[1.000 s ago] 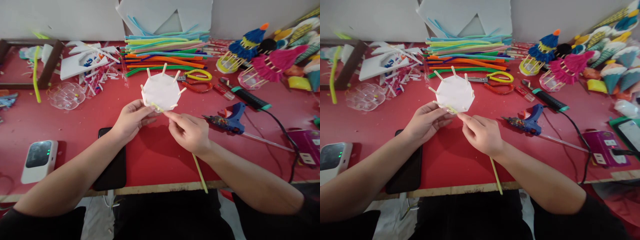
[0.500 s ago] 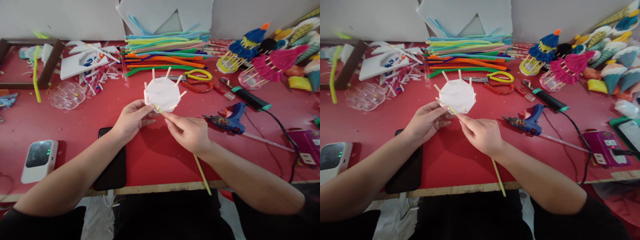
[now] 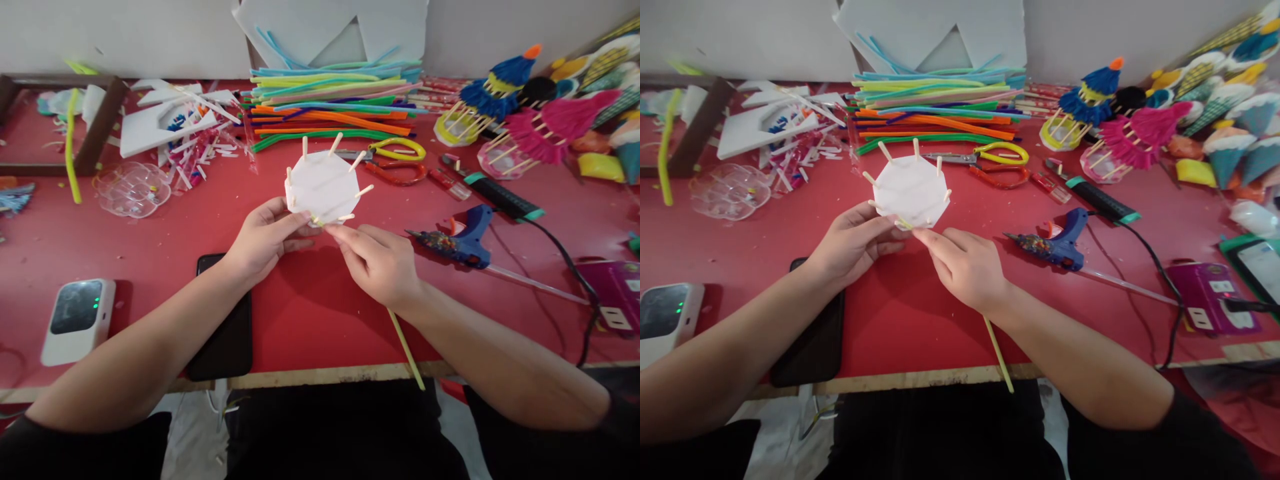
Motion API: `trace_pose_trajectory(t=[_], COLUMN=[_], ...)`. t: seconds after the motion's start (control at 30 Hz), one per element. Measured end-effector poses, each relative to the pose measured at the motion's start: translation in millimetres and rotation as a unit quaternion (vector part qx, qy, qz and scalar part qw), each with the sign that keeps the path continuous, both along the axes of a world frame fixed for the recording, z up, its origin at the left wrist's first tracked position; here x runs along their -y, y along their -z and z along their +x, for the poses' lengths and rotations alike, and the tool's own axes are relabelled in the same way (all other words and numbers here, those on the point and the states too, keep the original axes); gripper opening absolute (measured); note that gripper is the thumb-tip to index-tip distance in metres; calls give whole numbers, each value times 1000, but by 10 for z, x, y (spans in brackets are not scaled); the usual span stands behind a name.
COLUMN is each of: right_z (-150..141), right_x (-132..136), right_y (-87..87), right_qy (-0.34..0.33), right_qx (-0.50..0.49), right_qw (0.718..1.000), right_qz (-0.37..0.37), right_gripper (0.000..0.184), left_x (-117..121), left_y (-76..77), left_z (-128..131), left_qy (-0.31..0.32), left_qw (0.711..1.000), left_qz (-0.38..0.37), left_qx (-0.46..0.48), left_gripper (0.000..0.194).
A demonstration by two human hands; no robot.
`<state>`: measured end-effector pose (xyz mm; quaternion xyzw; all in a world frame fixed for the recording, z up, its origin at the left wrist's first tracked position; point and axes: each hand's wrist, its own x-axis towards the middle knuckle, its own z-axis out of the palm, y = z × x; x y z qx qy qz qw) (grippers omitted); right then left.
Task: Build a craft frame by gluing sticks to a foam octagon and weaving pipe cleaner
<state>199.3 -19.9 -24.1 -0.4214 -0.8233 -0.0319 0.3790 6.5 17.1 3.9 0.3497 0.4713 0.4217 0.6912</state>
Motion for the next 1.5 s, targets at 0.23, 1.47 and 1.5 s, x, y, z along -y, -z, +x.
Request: trace_pose_trajectory(t=[0.23,1.47,1.5], right_z=[1,-10,-10], right_x=[4,2,1], right_y=[15,-35,-34], right_qy=[8,-4,-4], right_qx=[-8,-57,-57], right_qw=[1000,998,998], right_qz=[5,16,15], right_gripper=[33,33,32], left_x=[-1,7,6], left_y=[28,4,-2], left_z=[-23,-13,-11], left_qy=[21,40,41], left_qw=[1000,998,998], left_qz=[7,-46,-49], left_qx=[-11,27,29], left_gripper=[15,2,2])
